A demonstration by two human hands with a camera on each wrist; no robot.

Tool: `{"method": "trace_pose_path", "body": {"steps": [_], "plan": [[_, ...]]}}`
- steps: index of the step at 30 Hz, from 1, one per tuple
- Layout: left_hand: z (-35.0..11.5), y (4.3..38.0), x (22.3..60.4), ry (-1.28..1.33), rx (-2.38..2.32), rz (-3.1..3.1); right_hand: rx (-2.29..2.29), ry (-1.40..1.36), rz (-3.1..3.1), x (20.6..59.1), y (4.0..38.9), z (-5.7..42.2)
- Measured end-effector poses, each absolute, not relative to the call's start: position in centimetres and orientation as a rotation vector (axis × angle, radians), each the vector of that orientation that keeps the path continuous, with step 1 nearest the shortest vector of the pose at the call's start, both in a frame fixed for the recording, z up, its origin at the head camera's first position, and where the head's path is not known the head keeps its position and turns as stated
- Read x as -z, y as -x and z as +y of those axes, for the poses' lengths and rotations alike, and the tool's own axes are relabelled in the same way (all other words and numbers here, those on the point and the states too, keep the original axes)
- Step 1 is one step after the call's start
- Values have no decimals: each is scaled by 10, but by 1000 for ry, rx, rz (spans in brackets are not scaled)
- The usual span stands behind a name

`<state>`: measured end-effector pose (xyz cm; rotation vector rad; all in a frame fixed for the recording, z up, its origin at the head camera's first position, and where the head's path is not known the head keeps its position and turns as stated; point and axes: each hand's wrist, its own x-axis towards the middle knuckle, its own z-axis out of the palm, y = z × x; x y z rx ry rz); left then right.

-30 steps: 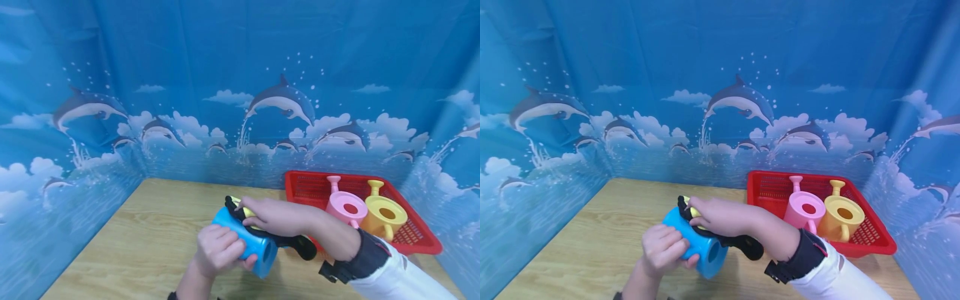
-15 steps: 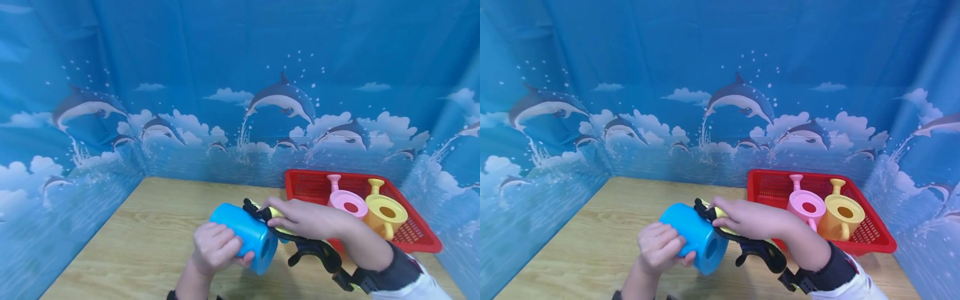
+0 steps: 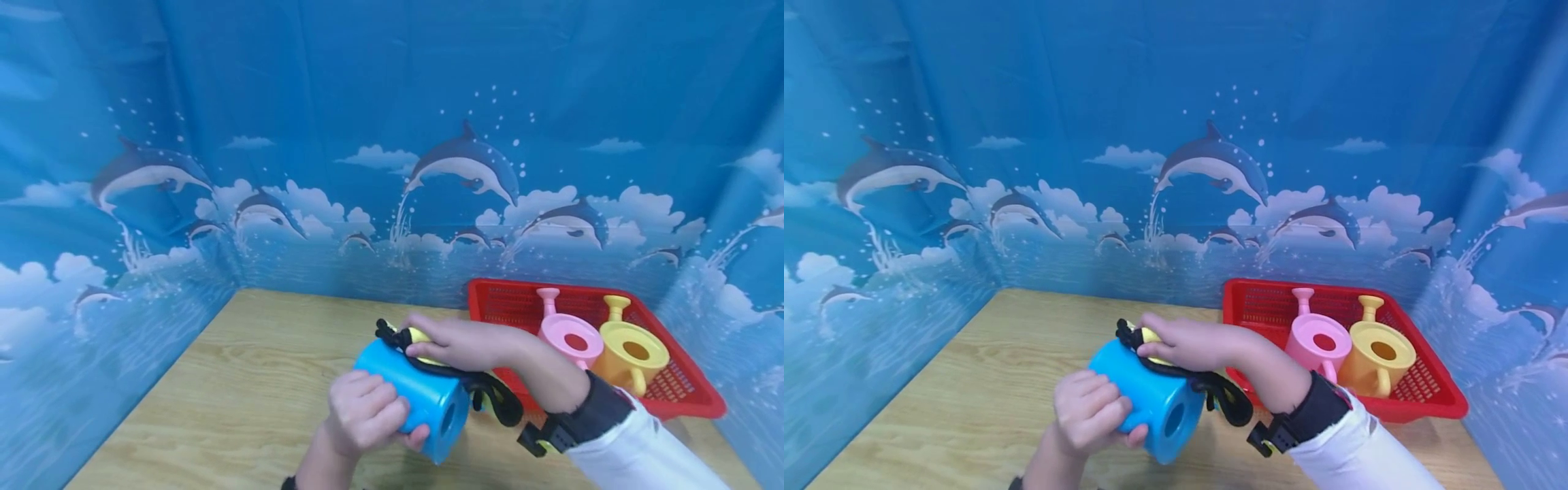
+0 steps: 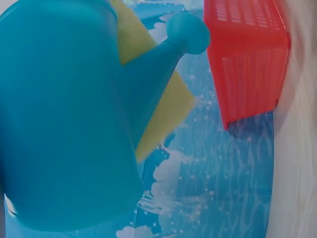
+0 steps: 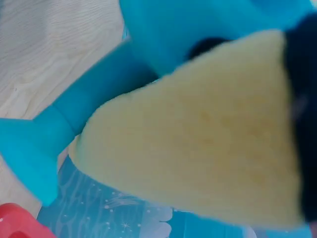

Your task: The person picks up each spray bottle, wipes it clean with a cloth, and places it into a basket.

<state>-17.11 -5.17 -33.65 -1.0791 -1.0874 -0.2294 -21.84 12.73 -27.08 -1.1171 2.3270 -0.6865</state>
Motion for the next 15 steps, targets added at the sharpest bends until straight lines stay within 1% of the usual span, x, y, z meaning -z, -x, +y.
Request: {"method": "trace_pose_path", "body": {"steps": [7, 11, 15], "plan": [[-47, 169, 335, 1112, 251, -1070, 713, 1094, 2282, 273, 227, 122], [-50, 170, 332, 1108, 292, -1055, 747, 1014, 2296, 276, 227, 128], [-57, 173, 334, 1087, 317, -1061, 764, 1016, 2300, 273, 223, 138]]}}
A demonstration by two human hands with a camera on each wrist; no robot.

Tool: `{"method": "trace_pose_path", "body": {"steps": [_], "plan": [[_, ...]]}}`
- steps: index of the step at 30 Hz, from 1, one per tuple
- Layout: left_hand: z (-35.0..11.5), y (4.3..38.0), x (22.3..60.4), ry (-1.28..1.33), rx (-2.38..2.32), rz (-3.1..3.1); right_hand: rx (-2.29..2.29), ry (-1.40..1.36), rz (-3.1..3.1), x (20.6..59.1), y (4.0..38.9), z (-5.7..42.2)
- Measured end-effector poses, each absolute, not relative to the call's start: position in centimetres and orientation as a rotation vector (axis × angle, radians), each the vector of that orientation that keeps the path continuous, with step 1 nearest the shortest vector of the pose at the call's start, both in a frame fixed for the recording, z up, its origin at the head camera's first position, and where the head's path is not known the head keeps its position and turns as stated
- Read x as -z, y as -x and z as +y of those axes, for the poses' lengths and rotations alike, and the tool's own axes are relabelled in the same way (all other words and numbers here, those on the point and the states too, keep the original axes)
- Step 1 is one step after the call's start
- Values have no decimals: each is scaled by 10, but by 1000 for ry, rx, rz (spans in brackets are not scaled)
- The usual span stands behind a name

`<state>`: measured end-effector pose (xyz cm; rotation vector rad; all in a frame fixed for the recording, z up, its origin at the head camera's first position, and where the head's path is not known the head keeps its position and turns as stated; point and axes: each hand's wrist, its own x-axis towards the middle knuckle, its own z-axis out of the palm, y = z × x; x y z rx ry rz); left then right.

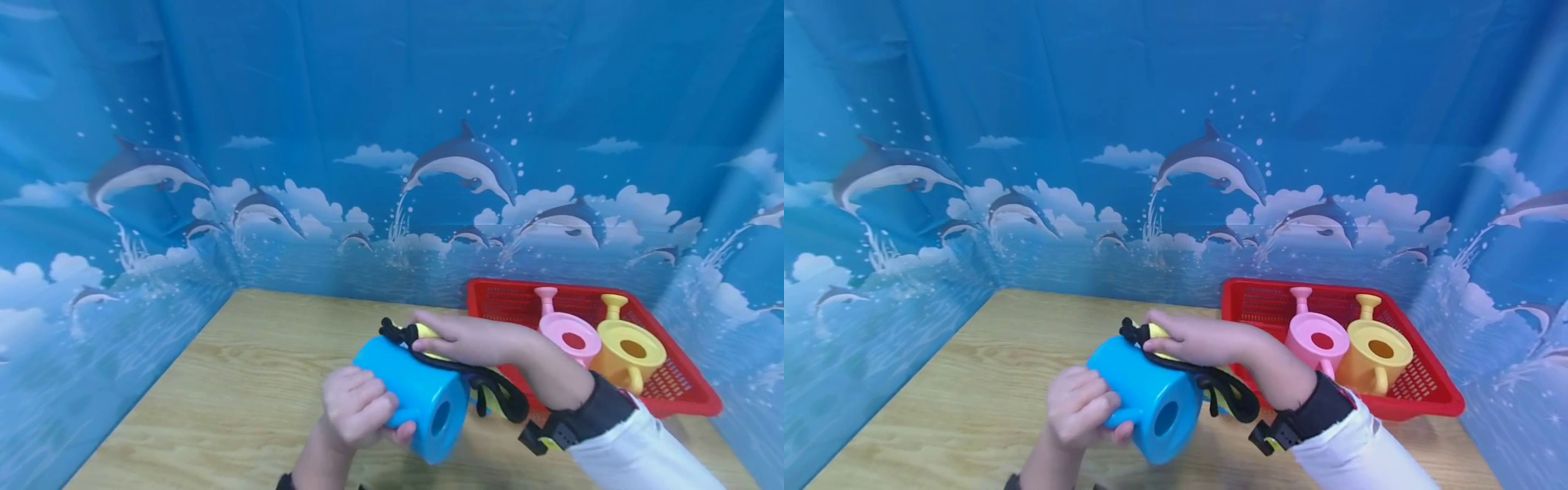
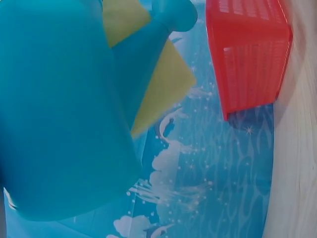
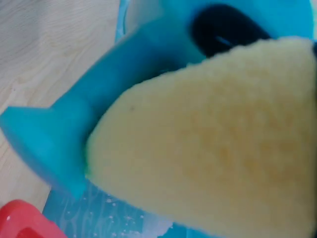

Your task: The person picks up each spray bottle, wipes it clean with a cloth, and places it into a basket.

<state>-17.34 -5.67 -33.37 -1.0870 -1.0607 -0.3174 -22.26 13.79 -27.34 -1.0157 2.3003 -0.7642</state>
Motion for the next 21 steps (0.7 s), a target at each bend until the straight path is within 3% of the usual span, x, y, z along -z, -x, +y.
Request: {"method": "trace_pose_path", "body": {"steps": [11, 21], "plan": [[-64, 180, 342, 1050, 356, -1071, 748, 1117, 2296, 260, 207, 175], [-60, 176, 337, 1064, 326, -1074, 836, 973, 2307, 273, 215, 167]]}}
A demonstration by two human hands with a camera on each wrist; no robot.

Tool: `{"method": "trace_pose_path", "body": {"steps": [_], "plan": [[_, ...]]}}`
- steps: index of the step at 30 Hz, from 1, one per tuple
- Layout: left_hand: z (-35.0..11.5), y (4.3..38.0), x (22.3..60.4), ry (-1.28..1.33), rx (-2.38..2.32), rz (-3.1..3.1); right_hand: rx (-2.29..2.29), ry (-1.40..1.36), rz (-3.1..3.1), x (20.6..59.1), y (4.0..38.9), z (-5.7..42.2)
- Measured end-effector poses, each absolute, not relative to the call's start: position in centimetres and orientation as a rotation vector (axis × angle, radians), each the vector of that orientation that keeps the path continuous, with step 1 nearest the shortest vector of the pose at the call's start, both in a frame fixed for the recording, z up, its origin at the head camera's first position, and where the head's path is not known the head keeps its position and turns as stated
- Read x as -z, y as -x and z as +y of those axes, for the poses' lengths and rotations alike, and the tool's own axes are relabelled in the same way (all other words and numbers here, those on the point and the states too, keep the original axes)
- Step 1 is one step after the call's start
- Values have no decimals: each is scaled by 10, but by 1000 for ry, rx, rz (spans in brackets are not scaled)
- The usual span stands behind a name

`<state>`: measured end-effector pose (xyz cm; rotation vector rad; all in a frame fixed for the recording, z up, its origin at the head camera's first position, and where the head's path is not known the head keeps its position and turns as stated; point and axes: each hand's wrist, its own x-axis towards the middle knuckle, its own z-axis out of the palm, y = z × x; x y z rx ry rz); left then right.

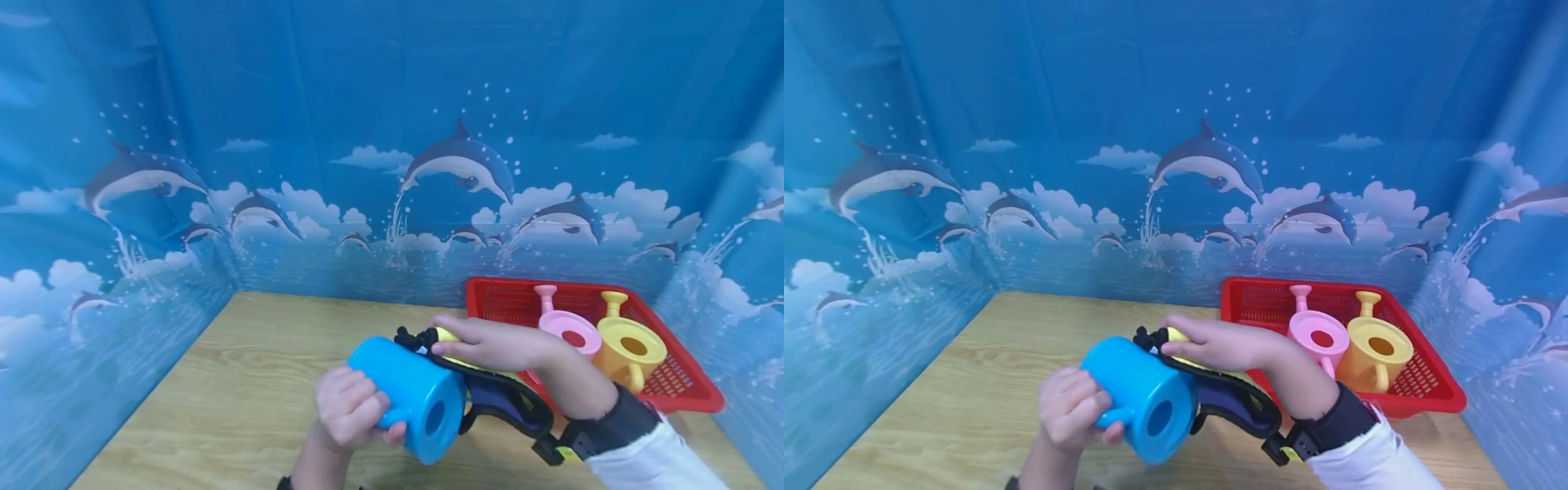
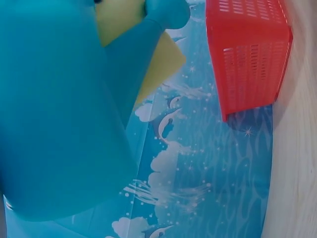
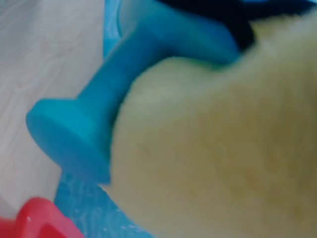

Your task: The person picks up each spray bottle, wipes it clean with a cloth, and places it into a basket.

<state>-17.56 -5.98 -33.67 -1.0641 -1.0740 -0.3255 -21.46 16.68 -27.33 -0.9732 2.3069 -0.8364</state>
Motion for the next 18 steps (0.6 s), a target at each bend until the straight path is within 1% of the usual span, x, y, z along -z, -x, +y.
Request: {"method": "trace_pose_path", "body": {"steps": [10, 18], "plan": [[-54, 166, 331, 1097, 297, -1090, 946, 787, 2305, 293, 229, 141], [-61, 169, 332, 1058, 375, -1039, 927, 728, 2323, 294, 228, 144]]}}
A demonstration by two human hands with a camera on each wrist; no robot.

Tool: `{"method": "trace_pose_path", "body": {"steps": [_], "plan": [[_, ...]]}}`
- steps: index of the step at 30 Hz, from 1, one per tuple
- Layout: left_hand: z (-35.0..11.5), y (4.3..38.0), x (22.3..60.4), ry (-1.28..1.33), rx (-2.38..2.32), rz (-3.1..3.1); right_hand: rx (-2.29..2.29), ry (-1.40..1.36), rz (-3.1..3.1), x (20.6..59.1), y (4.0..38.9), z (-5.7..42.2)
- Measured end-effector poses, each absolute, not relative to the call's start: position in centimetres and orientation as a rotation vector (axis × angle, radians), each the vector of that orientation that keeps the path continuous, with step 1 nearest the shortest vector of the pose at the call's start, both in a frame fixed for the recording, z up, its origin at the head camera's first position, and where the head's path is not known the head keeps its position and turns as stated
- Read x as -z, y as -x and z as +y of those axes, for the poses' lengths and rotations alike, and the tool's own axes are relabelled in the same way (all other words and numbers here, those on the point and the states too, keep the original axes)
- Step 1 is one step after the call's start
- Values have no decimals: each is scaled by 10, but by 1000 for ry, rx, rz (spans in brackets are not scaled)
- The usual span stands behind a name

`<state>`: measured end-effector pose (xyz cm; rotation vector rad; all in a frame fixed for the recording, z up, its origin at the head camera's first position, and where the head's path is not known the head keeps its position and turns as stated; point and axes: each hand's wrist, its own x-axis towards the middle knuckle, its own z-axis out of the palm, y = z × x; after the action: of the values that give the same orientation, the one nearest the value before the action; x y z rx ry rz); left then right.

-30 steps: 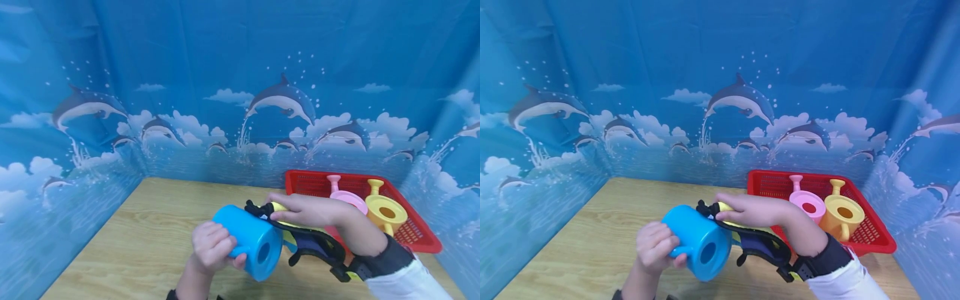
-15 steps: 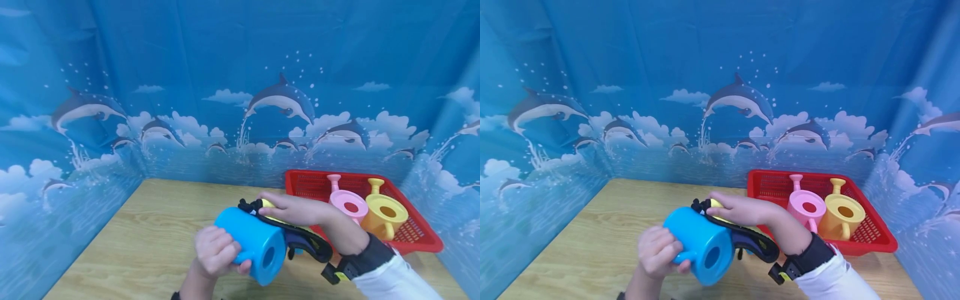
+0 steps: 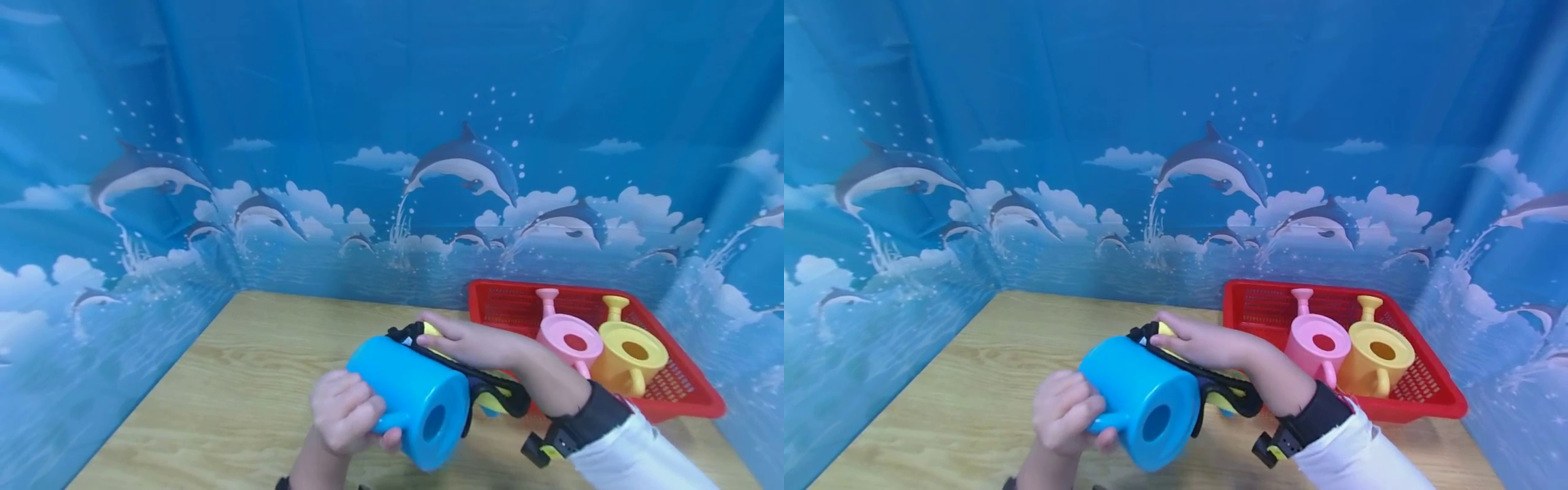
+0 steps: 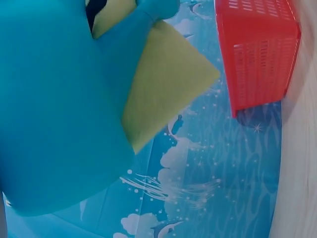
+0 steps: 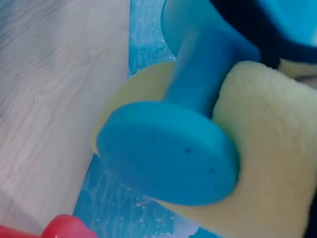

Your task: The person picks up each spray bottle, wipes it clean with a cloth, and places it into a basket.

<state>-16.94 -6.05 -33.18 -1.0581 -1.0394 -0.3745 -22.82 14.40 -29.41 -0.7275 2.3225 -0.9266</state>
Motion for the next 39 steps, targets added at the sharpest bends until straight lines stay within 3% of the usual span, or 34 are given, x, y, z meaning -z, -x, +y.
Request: {"method": "trace_pose_path", "body": {"steps": [15, 24, 29, 35, 39], "plan": [[-67, 181, 345, 987, 404, -1056, 865, 890, 2376, 291, 218, 176], [-73, 185, 345, 956, 445, -1138, 1045, 834, 2329, 298, 216, 209], [-81, 187, 348, 912, 474, -1247, 1291, 895, 2287, 306, 213, 226], [-82, 193, 357, 857, 486, -1310, 1758, 711, 2260, 324, 203, 249], [-82, 198, 365, 800, 548, -1402, 2135, 899, 1956, 340, 197, 264]]}}
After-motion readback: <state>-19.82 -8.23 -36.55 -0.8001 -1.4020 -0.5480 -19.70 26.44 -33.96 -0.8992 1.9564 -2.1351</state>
